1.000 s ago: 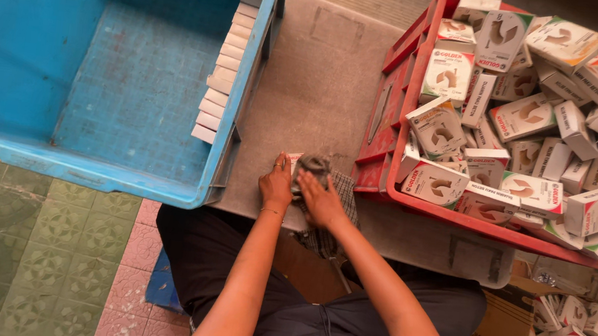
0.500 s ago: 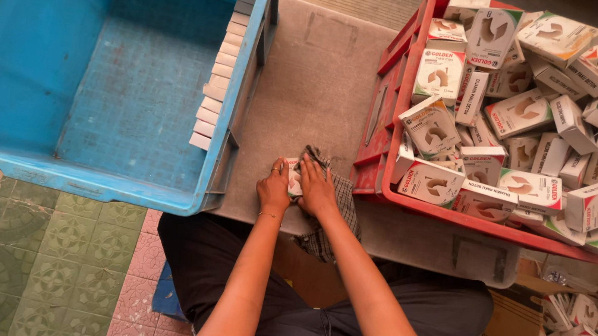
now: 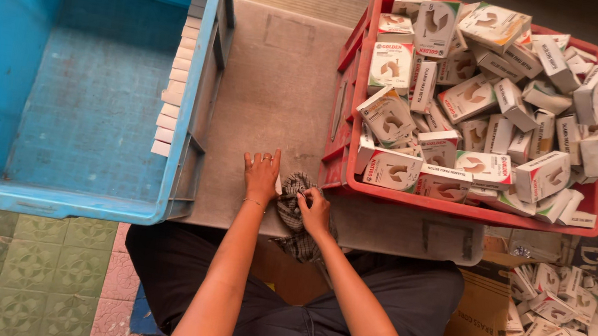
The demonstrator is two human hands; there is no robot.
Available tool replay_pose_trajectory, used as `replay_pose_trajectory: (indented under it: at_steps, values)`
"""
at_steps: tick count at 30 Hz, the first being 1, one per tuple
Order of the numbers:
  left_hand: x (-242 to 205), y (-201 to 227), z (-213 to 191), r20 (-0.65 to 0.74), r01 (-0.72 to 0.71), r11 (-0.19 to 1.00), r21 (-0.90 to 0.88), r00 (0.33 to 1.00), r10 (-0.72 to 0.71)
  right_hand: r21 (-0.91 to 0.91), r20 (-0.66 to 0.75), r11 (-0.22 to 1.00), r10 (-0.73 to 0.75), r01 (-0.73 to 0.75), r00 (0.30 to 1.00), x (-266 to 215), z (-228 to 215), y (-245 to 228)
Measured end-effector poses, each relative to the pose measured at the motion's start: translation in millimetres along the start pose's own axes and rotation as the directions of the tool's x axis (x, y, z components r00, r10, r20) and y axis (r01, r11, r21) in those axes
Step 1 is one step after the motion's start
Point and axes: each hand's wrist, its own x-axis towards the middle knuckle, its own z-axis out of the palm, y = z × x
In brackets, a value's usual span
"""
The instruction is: The person wipes individual small boxes with a cloth and then stacks them neatly in a large blue plastic bin.
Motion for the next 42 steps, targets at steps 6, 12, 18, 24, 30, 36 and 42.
replay_pose_trajectory:
  at_steps: [6,12,18,24,30,36,42]
  values:
    - [-21.7,-13.2,-17.4,-0.275,-0.131,0.974,-0.182,0.958,0.078,0.141,-0.148,0.983,0.136,-0.116,0.980,-3.1,-4.2,-30.0]
    - [-16.7,-7.4,-26.0,-0.126,-0.022,0.990,-0.137,0.992,0.004,0.154,-0.122,0.984,0.109,-0.090,0.986,-18.7,5.7,-45.2]
    - [-9.1,8.4,-26.4,-0.121,0.075,0.993,-0.093,0.989,-0.086,0.162,-0.151,0.979,0.149,-0.125,0.977,-33.7,0.7,-27.3]
    - [-8.3,-9.9,-7.7,-0.218,-0.101,0.840,-0.533,0.976,-0.021,0.197,-0.306,0.977,0.137,-0.078,0.942,-21.5,-13.1,-25.0]
    - [-52.4,-17.8,3.7,-0.173,-0.080,0.569,-0.818,0.978,-0.112,0.177,-0.122,0.955,-0.219,0.238,0.968,-25.5,12.8,-32.7]
    - [-57.8,-34.7,25.7,-0.240,-0.133,0.720,-0.681,0.970,-0.047,-0.242,0.318,0.708,-0.588,0.664,0.743,-38.5,4.5,-75.8]
    - [-59.4,-33.8,0.1,-0.214,-0.064,0.915,-0.398,0.977,-0.025,-0.265,0.560,0.720,-0.426,0.641,0.710,2.3,32.1,-43.0]
